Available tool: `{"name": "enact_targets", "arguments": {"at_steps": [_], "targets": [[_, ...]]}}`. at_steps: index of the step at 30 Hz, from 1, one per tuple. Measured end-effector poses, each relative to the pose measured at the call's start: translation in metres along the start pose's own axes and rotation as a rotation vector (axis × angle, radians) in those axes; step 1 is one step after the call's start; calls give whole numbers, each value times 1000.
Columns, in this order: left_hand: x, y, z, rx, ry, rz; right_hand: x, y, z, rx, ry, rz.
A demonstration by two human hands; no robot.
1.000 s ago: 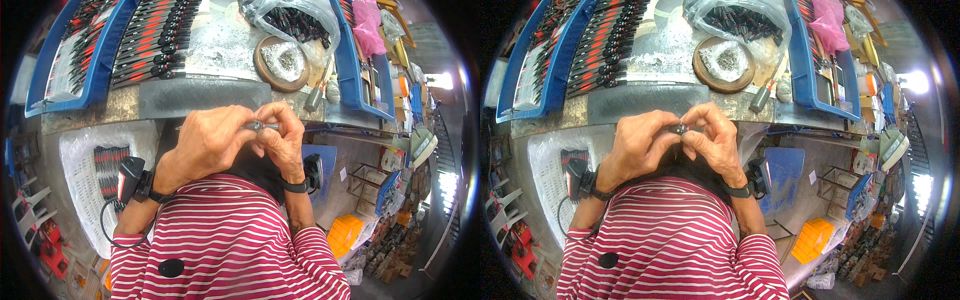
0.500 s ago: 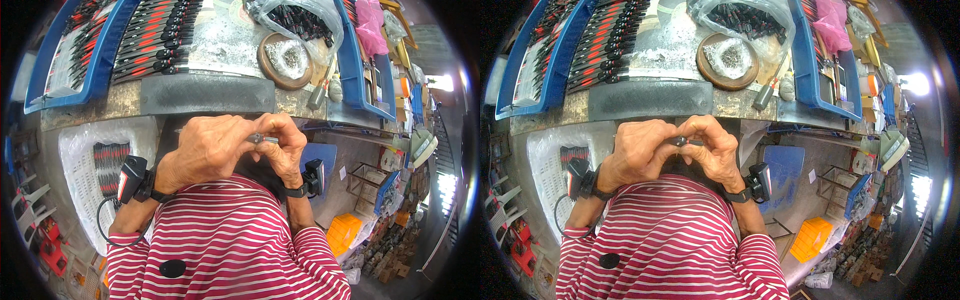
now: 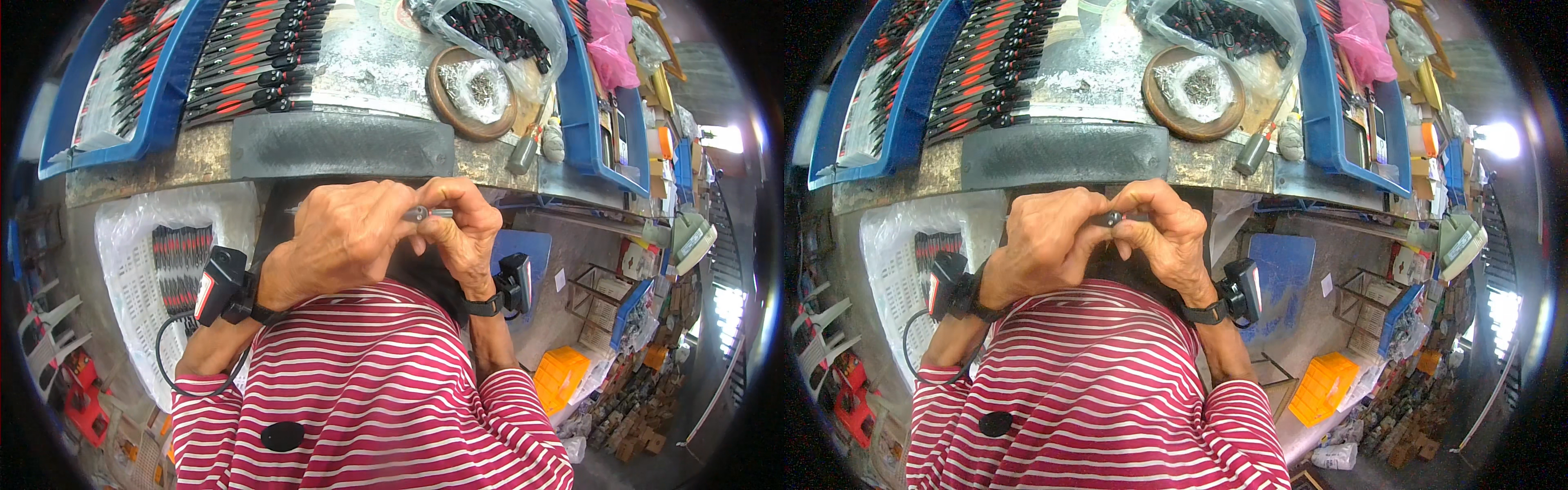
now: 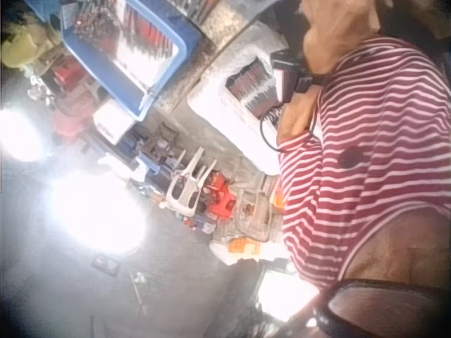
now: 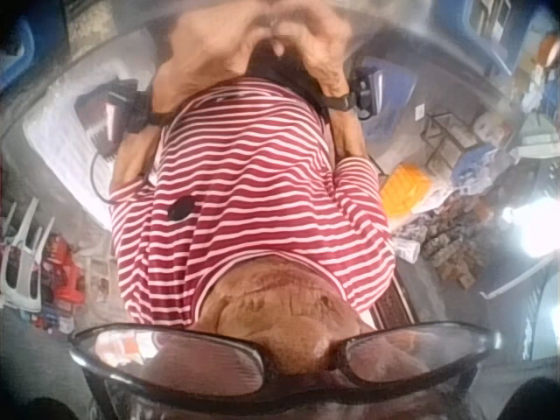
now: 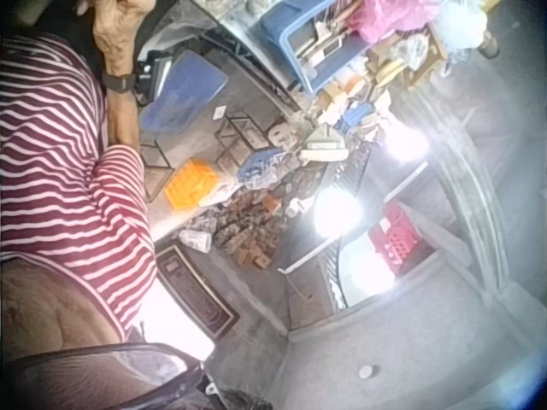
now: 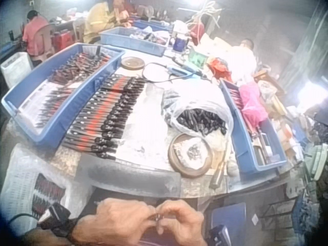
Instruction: The person picks up a small metal component and a red cylindrical part, joining them together by hand. The person places the assembled piece into a blue bin containing multiple similar items and then repeats the process with a new set of parts.
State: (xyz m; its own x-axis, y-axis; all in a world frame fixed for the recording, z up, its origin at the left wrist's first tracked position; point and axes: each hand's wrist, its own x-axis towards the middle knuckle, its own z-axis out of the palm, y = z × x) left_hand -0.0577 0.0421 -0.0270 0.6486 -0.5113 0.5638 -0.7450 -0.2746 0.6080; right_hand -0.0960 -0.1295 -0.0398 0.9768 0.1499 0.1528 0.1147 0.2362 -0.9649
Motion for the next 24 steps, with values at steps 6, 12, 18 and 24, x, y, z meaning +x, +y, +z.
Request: {"name": "enact_targets", "arguments": {"at_steps": [6,12,18,24], "targets": [[-3,0,5,8,49,-79,2,0,5,31,61,-5],[-4,6,11,-23,120,-195,6,3,4,104,80,-5],[-4,8,14,-14,122,-248,6,5,0,107,78,22],[2,0,3,-138,-22,-279,11,5,-6,122,45,33]]}}
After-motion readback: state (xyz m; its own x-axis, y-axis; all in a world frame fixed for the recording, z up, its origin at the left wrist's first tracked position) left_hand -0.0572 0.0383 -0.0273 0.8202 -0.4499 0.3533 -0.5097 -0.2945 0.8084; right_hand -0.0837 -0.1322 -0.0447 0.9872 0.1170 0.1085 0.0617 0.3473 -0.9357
